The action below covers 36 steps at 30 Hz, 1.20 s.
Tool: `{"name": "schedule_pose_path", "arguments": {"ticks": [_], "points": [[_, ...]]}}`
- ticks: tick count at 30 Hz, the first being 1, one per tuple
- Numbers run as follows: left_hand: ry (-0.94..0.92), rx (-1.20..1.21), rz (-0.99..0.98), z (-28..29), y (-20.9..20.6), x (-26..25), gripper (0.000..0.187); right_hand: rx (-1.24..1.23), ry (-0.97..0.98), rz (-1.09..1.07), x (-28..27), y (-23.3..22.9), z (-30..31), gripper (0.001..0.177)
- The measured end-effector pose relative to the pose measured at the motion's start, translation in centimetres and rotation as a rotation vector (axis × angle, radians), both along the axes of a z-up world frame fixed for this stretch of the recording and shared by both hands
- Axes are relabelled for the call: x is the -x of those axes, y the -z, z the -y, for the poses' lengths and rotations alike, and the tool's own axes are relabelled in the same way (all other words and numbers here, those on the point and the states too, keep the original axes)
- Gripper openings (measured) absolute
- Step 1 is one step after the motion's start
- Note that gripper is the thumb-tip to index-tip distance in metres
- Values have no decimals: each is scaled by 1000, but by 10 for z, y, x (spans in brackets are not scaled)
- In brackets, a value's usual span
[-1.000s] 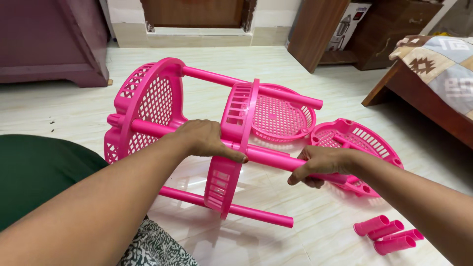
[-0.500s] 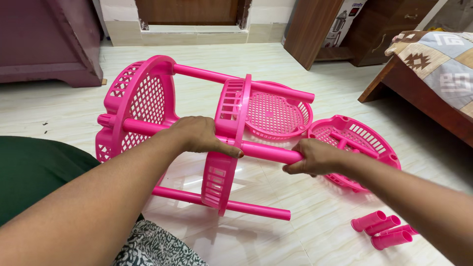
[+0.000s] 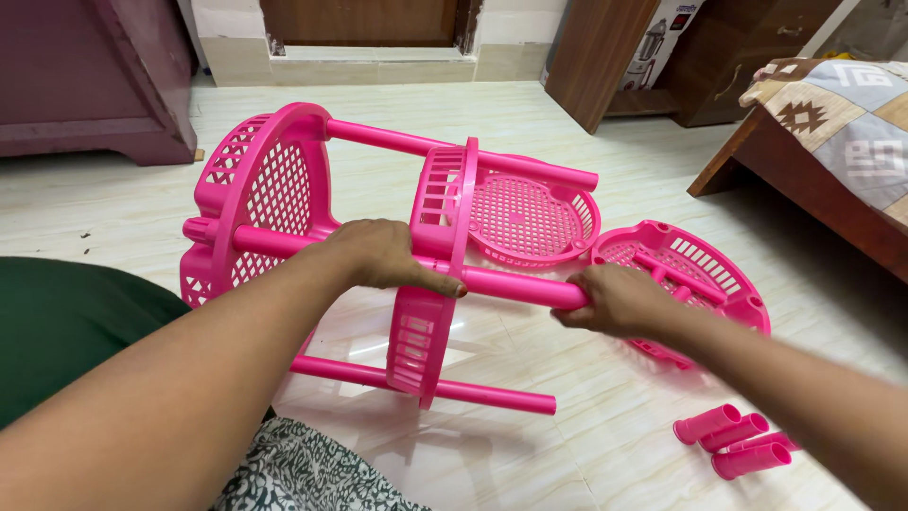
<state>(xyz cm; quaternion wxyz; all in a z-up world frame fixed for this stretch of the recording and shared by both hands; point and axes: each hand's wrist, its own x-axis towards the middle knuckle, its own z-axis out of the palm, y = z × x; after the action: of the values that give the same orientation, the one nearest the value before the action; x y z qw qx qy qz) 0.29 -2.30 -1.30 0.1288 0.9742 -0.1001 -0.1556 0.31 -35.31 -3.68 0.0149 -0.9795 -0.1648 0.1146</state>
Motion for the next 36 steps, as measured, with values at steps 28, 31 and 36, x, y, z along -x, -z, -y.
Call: {"name": "schedule_pose_path", "arguments": {"ticks": [28, 31, 36], "points": [[-28, -4, -58, -5, 1, -3, 94, -198, 111, -468, -4, -52, -6, 42], [-12, -15, -45, -5, 3, -3, 96, -315, 170, -377, -3, -34, -7, 35], [-30, 0, -49, -4, 0, -5, 95, -496, 223, -311, 1, -18, 1, 50]]}}
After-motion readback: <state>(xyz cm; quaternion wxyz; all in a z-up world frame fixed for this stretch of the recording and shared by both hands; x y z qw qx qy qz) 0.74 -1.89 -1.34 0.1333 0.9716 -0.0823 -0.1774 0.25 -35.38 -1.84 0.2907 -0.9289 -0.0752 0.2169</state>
